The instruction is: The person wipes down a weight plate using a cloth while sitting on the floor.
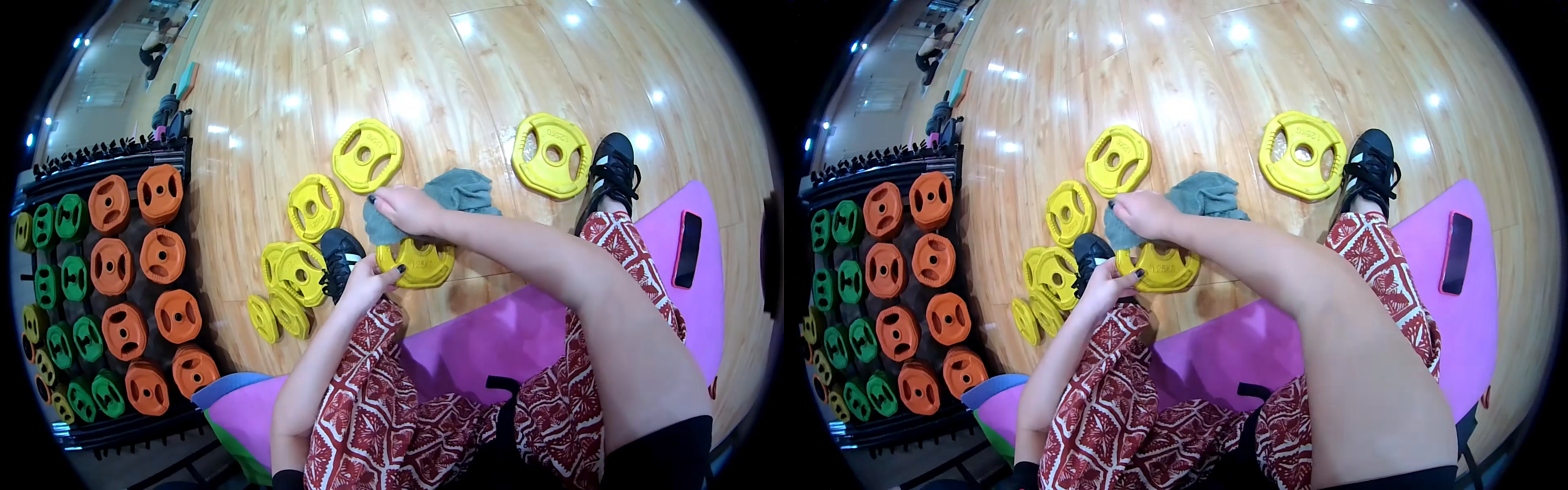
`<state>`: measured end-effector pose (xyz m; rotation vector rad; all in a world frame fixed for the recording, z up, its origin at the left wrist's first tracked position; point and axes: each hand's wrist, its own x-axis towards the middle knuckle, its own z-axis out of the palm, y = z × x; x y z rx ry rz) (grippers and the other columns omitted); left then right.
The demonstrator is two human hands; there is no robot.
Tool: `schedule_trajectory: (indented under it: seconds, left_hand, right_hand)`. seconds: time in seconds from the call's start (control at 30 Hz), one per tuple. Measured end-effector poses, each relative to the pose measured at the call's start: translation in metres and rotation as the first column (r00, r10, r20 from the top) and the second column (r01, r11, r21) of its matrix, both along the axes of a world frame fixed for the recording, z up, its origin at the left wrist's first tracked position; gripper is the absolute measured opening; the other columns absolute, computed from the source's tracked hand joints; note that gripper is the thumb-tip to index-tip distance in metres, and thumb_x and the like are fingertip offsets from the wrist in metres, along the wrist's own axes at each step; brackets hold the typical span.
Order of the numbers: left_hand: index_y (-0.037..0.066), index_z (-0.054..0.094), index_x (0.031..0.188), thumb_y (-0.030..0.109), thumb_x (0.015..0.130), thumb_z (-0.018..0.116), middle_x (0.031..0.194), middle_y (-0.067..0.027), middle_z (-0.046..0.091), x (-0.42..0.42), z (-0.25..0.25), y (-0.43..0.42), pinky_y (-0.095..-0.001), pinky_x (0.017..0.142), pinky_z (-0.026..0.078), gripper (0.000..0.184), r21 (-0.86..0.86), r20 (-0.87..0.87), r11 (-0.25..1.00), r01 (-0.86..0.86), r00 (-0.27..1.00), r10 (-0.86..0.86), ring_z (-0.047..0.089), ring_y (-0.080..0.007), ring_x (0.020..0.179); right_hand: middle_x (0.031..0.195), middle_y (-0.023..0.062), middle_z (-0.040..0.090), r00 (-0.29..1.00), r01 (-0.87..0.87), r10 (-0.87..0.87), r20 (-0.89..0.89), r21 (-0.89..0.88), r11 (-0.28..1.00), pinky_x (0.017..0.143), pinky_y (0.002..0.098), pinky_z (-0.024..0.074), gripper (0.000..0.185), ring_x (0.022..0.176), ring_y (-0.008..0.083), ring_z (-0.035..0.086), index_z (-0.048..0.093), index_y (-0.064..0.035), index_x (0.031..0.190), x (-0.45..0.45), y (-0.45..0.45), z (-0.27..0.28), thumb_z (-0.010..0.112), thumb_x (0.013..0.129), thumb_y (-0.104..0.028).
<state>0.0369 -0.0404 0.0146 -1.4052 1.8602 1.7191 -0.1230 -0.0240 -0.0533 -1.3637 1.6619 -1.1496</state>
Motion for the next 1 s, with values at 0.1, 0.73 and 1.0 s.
schedule_trajectory:
  seconds: [0.1, 0.73, 1.0]
  left_hand:
    - [0.003, 0.050, 0.108, 0.006, 0.081, 0.053, 0.095, -0.0068, 0.058, 0.002, -0.001, 0.000, -0.0258, 0.071, 0.047, 0.028, 0.076, 0.030, 0.993, -0.088, 0.996, 0.086, 0.058, -0.0138, 0.083]
    - [0.005, 0.029, 0.127, 0.052, 0.089, 0.013, 0.117, -0.0135, 0.049, 0.008, -0.009, 0.002, -0.0352, 0.079, 0.046, 0.063, 0.375, 0.131, 0.793, -0.480, 0.874, 0.467, 0.056, -0.0242, 0.095]
    - [0.005, 0.039, 0.120, 0.038, 0.093, 0.016, 0.112, -0.0139, 0.053, 0.016, -0.025, 0.000, -0.0332, 0.079, 0.045, 0.048, 0.327, 0.197, 0.805, -0.495, 0.869, 0.454, 0.055, -0.0236, 0.095]
  right_hand:
    - [0.087, 0.0214, 0.057, 0.994, 0.102, -0.106, 0.038, 0.094, 0.990, 0.074, 0.0444, 0.0425, 0.030, 0.084, 0.0374, 0.054, 0.053, -0.0011, 0.086, -0.015, 0.007, -0.020, 0.038, 0.084, -0.027]
    - [0.133, 0.0120, 0.032, 0.832, -0.407, 0.318, -0.455, -0.111, 0.907, 0.099, 0.0464, 0.0250, 0.038, 0.122, 0.0266, 0.031, 0.044, -0.0090, 0.118, 0.033, 0.067, -0.005, 0.044, 0.083, -0.023]
    - [0.136, 0.0057, 0.029, 0.832, -0.314, 0.349, -0.432, 0.152, 0.937, 0.101, 0.0539, 0.0152, 0.040, 0.126, 0.0218, 0.026, 0.038, -0.0155, 0.124, 0.012, 0.054, -0.015, 0.039, 0.086, -0.027]
